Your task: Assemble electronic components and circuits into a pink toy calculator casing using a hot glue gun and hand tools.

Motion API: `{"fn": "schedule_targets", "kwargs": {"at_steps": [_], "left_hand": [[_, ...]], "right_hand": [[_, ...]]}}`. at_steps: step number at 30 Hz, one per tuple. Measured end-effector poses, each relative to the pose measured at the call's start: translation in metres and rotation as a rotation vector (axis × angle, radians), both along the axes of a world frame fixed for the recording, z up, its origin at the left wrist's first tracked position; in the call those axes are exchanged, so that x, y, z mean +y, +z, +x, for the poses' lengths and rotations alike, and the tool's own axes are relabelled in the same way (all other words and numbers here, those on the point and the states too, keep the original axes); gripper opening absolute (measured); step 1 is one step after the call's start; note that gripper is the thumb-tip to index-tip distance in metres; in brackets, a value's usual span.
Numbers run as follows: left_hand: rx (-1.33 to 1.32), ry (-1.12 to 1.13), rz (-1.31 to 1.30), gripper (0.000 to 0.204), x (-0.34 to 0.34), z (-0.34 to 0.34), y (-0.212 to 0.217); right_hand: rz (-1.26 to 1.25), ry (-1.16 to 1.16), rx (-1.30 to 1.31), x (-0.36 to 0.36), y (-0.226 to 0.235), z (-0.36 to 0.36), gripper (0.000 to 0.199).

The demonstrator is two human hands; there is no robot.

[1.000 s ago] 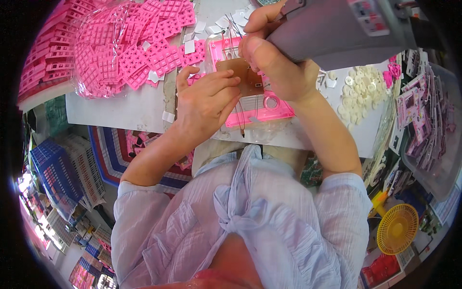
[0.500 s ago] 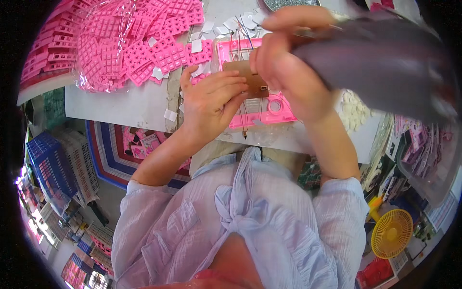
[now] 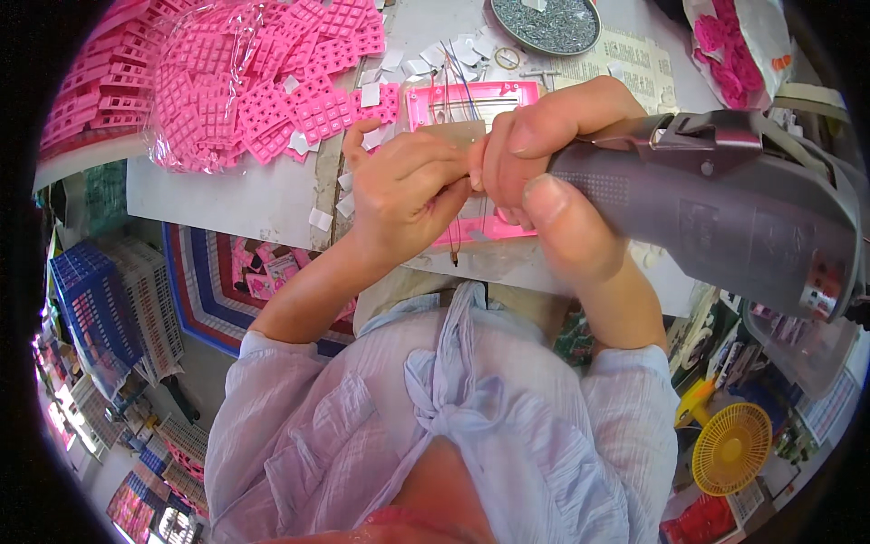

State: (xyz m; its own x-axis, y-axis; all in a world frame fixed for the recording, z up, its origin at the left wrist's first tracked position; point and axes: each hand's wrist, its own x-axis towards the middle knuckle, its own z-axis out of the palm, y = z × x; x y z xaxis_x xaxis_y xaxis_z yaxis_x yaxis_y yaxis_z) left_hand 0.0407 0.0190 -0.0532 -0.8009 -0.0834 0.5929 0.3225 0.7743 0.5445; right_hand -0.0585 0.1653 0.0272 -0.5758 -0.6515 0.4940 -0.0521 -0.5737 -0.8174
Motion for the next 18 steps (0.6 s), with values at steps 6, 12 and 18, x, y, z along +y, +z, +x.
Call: {"fn": "schedule_targets", "kwargs": {"at_steps": [6,12,18], "left_hand": [[-0.326,-0.467,-0.142,0.016,-0.045,-0.065,0.034],[-0.425,0.147,-0.629,0.019,-0.043,-0.208,0.010],[-0.520,0.069,-0.553,0.021,-0.012,-0.240,-0.013]], "right_hand": [[-0.025,-0.022,-0.027,0.015,0.000,-0.014,0.031],[0.039,-0.010,-0.169,-0.005,-0.016,0.004,0.028],[0.161,-0.074,-0.128,-0.002,-0.025,0.018,0.025]]}}
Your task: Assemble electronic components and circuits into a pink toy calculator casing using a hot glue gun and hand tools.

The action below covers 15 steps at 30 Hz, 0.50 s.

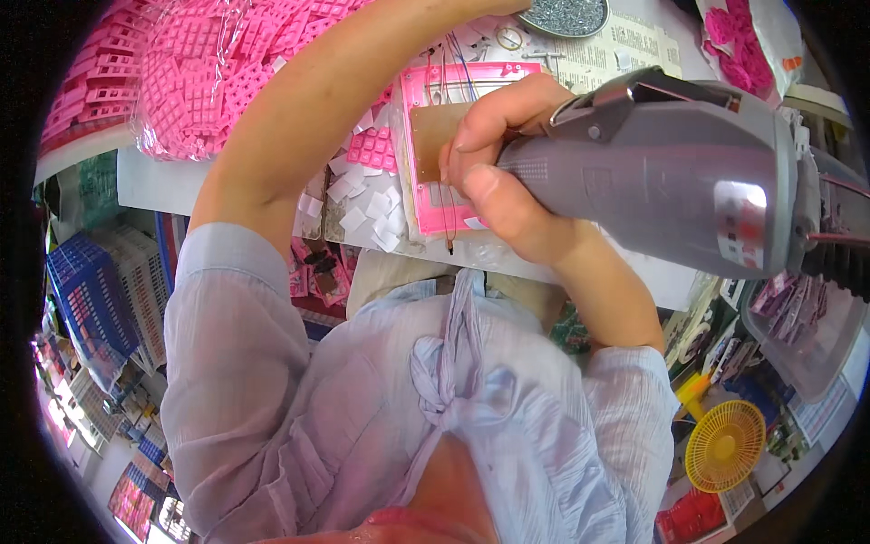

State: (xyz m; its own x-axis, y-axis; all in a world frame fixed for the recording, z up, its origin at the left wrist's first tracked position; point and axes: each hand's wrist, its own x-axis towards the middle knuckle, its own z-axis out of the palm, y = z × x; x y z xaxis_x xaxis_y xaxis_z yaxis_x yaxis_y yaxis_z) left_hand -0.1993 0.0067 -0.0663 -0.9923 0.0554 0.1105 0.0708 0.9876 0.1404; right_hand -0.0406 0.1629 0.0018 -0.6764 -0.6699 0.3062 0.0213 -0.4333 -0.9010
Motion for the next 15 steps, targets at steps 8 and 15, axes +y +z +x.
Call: {"fn": "schedule_targets", "kwargs": {"at_steps": [8,15], "left_hand": [[0.154,-0.046,0.079,0.018,-0.004,-0.005,-0.009],[0.253,-0.081,0.294,0.012,-0.010,0.050,0.029]], "right_hand": [[0.037,0.061,0.049,-0.007,0.001,0.003,0.024],[0.111,0.067,0.130,-0.009,-0.003,0.011,0.020]]}}
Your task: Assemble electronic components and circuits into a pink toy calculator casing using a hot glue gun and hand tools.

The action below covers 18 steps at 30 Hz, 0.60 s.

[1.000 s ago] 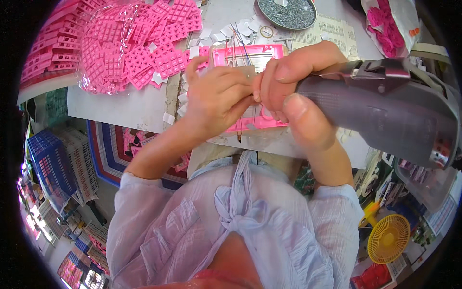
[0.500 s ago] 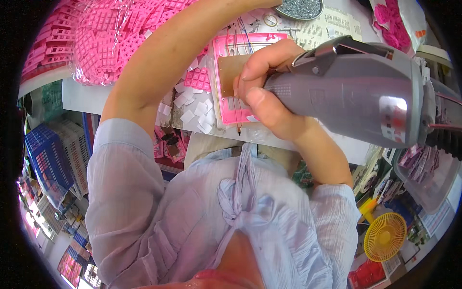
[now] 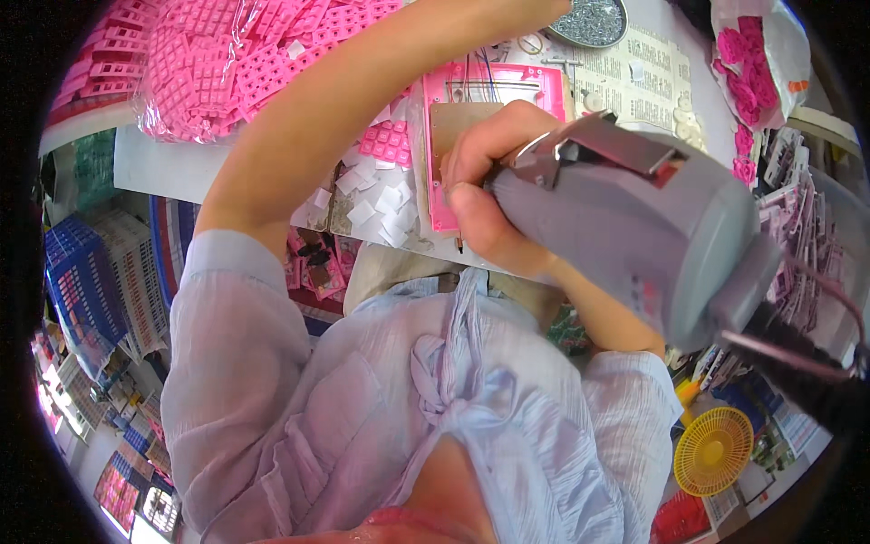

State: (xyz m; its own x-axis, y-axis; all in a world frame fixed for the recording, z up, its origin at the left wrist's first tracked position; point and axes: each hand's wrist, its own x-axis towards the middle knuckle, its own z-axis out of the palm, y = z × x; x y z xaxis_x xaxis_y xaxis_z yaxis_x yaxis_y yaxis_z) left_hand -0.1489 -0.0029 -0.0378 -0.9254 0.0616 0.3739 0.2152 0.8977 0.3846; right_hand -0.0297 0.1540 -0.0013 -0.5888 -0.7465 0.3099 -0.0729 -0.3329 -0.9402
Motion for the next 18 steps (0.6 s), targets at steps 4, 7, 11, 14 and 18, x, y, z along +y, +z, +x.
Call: {"fn": "schedule_targets", "kwargs": {"at_steps": [4,7,11,14,18], "left_hand": [[0.005,-0.023,0.215,0.015,-0.022,0.078,0.025],[0.058,-0.097,0.223,0.014,-0.036,0.137,0.015],[0.060,-0.104,0.230,0.010,-0.025,0.189,-0.011],[0.037,-0.105,0.364,0.013,-0.017,0.206,-0.020],[0.088,-0.084,0.471,0.017,-0.007,0.212,-0.019]], "right_hand": [[0.028,0.031,0.066,0.000,-0.002,-0.001,0.020],[0.054,0.053,0.075,-0.001,-0.003,-0.004,0.020],[-0.126,0.096,-0.020,-0.004,0.023,-0.016,0.024],[-0.164,0.134,0.012,-0.006,0.033,-0.020,0.027],[-0.150,0.139,0.003,-0.008,0.034,-0.015,0.027]]}}
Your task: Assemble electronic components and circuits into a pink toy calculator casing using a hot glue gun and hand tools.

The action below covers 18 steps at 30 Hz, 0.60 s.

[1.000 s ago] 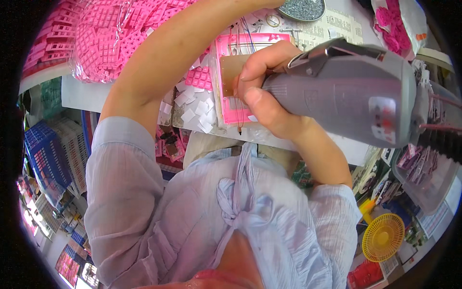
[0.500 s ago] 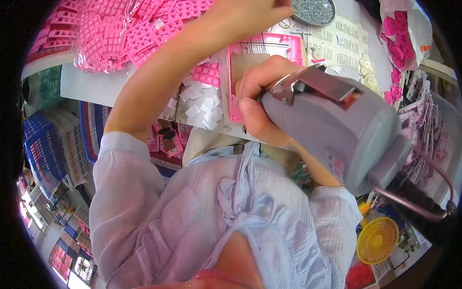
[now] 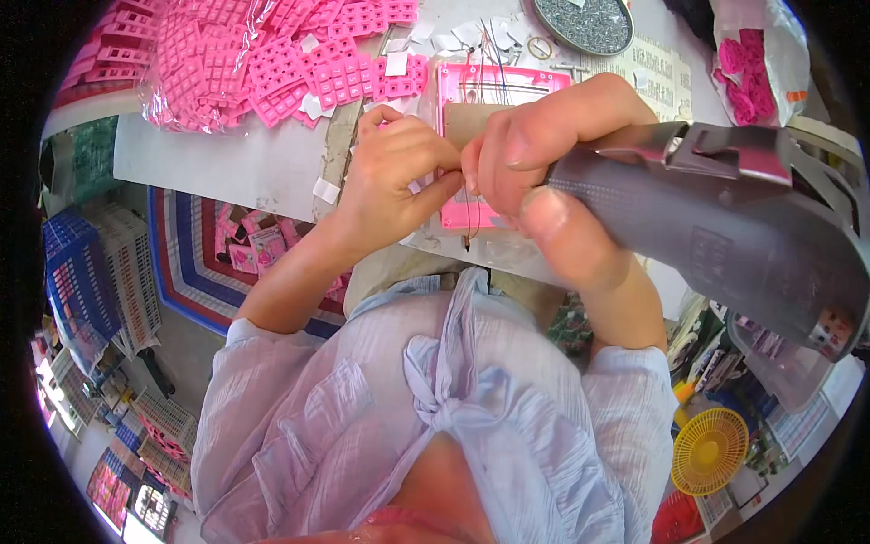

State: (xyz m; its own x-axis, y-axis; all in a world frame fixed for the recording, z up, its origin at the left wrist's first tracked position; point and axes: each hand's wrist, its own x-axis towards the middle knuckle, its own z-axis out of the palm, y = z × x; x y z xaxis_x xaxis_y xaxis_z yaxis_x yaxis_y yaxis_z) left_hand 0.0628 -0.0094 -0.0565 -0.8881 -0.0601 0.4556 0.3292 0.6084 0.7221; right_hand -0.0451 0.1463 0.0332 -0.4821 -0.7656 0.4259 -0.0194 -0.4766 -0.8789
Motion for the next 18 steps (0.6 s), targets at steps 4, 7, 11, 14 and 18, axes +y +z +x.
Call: {"fn": "schedule_targets", "kwargs": {"at_steps": [4,7,11,14,18], "left_hand": [[0.066,0.092,-0.056,0.021,0.003,0.002,-0.001],[0.131,0.167,-0.152,0.020,0.003,0.003,-0.004],[0.186,0.214,-0.164,0.022,0.000,-0.001,-0.009],[0.164,0.203,-0.159,0.022,0.000,0.003,-0.007],[0.134,0.200,-0.169,0.022,-0.001,0.005,-0.001]], "right_hand": [[0.015,-0.029,-0.013,-0.005,-0.004,0.005,0.026],[-0.005,-0.019,-0.002,-0.011,-0.005,0.004,0.025],[-0.033,0.017,0.026,-0.015,0.000,-0.002,0.024],[-0.028,-0.016,-0.040,-0.019,-0.004,0.005,0.030],[-0.022,0.025,0.030,-0.019,-0.004,0.002,0.023]]}}
